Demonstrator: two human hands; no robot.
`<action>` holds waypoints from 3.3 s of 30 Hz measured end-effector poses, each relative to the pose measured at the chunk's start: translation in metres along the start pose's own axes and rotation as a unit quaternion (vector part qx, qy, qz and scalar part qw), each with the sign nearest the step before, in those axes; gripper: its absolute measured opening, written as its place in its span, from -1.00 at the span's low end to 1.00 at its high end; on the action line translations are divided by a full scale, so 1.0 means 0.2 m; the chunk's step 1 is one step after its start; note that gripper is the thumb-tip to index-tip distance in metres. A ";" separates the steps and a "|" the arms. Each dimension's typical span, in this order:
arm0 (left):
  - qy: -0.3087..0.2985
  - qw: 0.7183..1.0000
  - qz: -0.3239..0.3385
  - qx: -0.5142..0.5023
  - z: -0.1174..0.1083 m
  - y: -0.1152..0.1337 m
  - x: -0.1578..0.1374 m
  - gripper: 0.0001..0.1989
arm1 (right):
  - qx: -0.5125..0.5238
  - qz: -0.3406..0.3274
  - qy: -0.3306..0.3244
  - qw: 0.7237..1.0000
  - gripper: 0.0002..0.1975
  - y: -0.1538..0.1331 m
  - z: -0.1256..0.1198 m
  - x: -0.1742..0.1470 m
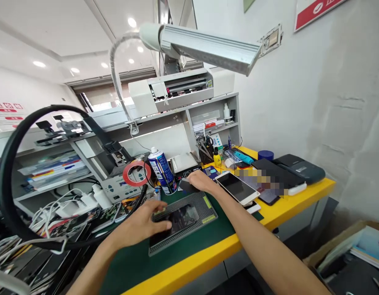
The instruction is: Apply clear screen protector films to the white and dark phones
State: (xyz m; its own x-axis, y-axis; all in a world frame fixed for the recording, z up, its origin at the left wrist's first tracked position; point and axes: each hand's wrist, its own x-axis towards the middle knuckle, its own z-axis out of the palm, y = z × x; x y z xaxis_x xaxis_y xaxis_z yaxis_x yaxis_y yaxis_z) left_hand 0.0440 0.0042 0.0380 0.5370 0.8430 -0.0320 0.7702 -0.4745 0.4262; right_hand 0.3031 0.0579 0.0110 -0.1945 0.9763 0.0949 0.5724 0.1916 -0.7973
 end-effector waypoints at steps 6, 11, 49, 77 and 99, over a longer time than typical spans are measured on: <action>-0.083 0.996 -0.024 0.011 -0.04 -0.08 -0.04 -0.29 | -0.077 0.010 0.051 0.996 -0.76 0.00 0.04 -0.02; -0.123 0.991 -0.025 0.037 -0.07 -0.05 0.02 -0.19 | -0.046 -0.075 0.031 0.996 -0.81 -0.08 0.07 -0.06; 0.067 0.666 -0.046 -0.742 0.12 -0.05 0.03 -0.70 | -0.330 0.117 0.154 0.924 -0.70 -0.01 -0.01 -0.03; 0.065 0.607 -0.067 -0.789 0.06 -0.11 0.04 -0.72 | -0.051 -0.231 0.052 0.970 -0.78 -0.41 0.36 -0.01; -0.080 0.577 -0.101 -0.806 0.07 -0.12 0.04 -0.34 | -0.062 -0.251 0.115 0.959 -0.82 -0.29 0.38 -0.07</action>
State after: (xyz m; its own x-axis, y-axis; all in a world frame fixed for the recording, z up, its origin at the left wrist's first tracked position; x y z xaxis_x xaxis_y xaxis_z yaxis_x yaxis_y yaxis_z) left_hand 0.0343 0.0199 0.0148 0.6171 0.7442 -0.2558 -0.4299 0.5911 0.6825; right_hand 0.2127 0.0254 0.0107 -0.2969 0.7519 0.5886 0.5462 0.6393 -0.5412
